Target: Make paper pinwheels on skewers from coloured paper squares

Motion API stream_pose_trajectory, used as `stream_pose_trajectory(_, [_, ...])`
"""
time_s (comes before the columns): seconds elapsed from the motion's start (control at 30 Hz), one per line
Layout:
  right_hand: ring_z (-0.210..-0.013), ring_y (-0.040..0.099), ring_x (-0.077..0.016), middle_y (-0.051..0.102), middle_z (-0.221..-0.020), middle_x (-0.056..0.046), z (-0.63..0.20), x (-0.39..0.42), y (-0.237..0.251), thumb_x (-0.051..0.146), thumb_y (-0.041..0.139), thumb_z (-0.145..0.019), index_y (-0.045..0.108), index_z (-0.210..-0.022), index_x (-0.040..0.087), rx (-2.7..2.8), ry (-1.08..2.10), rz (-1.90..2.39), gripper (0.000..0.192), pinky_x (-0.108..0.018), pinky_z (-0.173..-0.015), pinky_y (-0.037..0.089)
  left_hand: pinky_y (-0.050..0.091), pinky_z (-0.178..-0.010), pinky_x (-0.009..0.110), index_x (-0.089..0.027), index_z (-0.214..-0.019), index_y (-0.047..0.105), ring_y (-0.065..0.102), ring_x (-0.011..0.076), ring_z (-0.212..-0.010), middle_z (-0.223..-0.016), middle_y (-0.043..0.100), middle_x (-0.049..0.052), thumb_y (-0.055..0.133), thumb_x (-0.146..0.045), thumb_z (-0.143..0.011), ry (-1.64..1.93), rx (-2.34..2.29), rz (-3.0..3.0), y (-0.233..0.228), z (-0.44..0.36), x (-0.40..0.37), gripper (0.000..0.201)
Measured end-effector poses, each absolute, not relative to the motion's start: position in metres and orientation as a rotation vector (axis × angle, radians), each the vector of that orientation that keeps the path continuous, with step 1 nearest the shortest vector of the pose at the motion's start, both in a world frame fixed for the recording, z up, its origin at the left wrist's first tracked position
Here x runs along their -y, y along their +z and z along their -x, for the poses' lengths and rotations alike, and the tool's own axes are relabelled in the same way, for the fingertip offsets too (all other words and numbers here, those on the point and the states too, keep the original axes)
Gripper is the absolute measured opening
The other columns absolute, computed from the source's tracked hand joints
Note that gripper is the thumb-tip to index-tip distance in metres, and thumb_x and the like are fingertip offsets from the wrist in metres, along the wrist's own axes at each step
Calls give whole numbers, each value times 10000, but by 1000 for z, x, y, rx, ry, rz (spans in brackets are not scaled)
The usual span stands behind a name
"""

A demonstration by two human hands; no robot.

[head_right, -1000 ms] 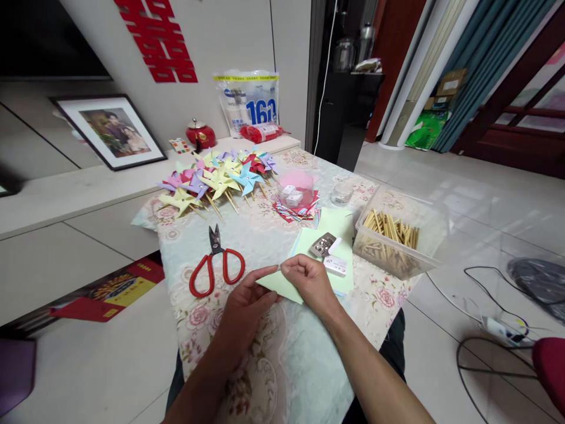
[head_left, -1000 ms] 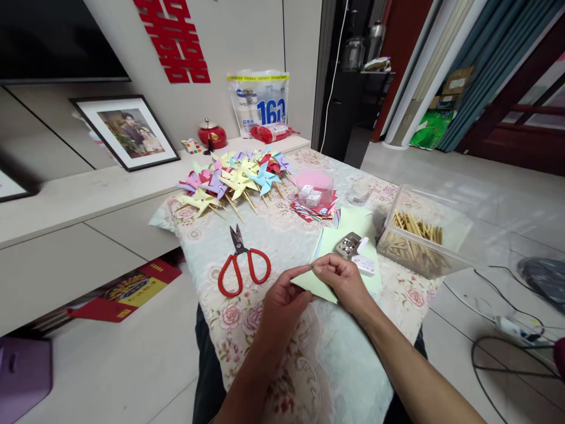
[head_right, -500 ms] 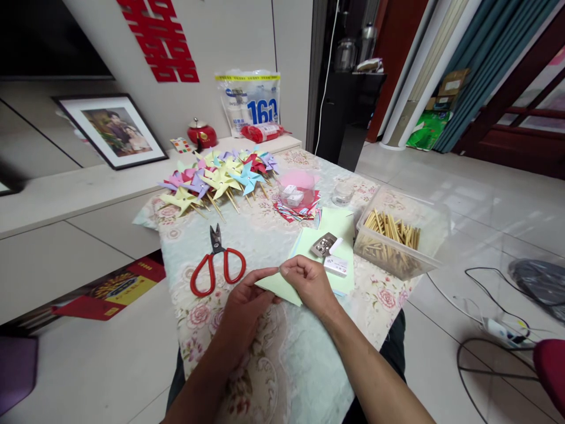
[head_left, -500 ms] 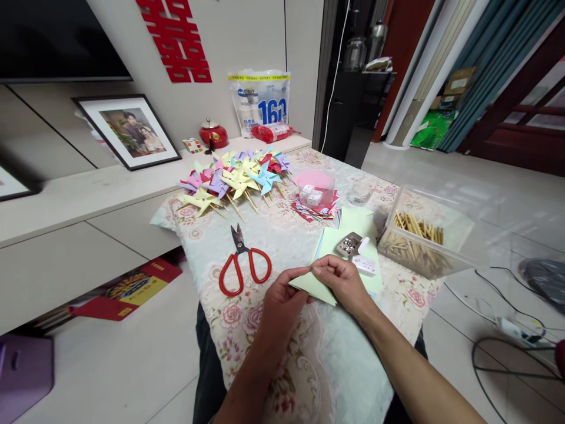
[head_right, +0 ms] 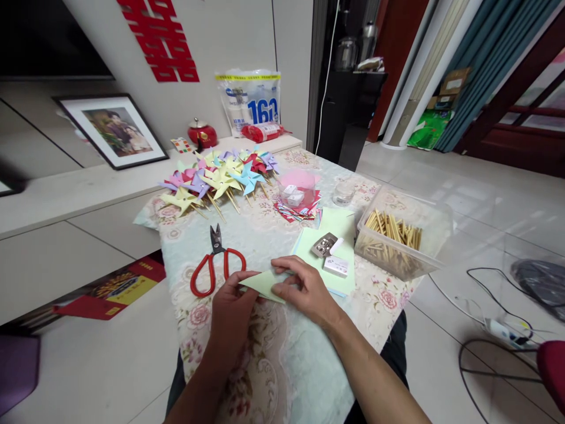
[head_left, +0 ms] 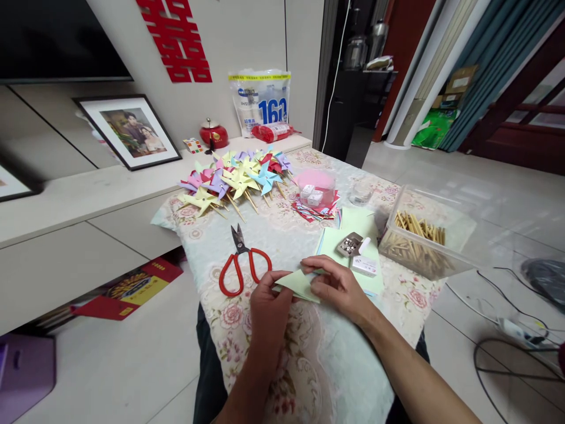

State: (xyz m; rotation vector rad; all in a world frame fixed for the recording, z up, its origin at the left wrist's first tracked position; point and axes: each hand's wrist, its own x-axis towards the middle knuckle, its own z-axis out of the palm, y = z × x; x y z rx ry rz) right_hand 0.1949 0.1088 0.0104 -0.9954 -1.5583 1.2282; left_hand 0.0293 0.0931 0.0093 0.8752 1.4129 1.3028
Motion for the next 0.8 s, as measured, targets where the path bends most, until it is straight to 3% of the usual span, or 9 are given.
stream_pose_trajectory(0.17, [-1029, 623, -220, 627, -1223, -93, -191, -108, 12, 356, 728, -844, 651, -1257, 238, 1770, 1128, 942, 436, -314, -832, 529, 425, -550, 212, -184, -790, 678, 561, 122, -576, -655, 648, -38, 712, -276, -695, 1358, -1458, -893, 12, -28, -93, 137])
stream_pose_trajectory(0.53, [-838, 625, -180, 697, -1021, -48, -192, -109, 8, 379, 675, -884, 689, -1193, 232, 1750, 1148, 1034, 343, -289, -765, 502, 464, -625, 239, -190, -818, 733, 581, 149, -694, -792, 684, 3, 658, -244, -741, 1333, -1432, -976, 13, -26, -91, 120])
stream_pose_trajectory(0.8, [-785, 610, -168, 713, -910, -32, -191, -108, 5, 403, 646, -907, 690, -1153, 186, 1590, 1316, 1042, 332, -278, -725, 463, 488, -608, 244, -184, -881, 703, 613, 147, -756, -1074, 620, 63, 603, -256, -809, 1284, -1419, -1336, 4, -27, -84, 143])
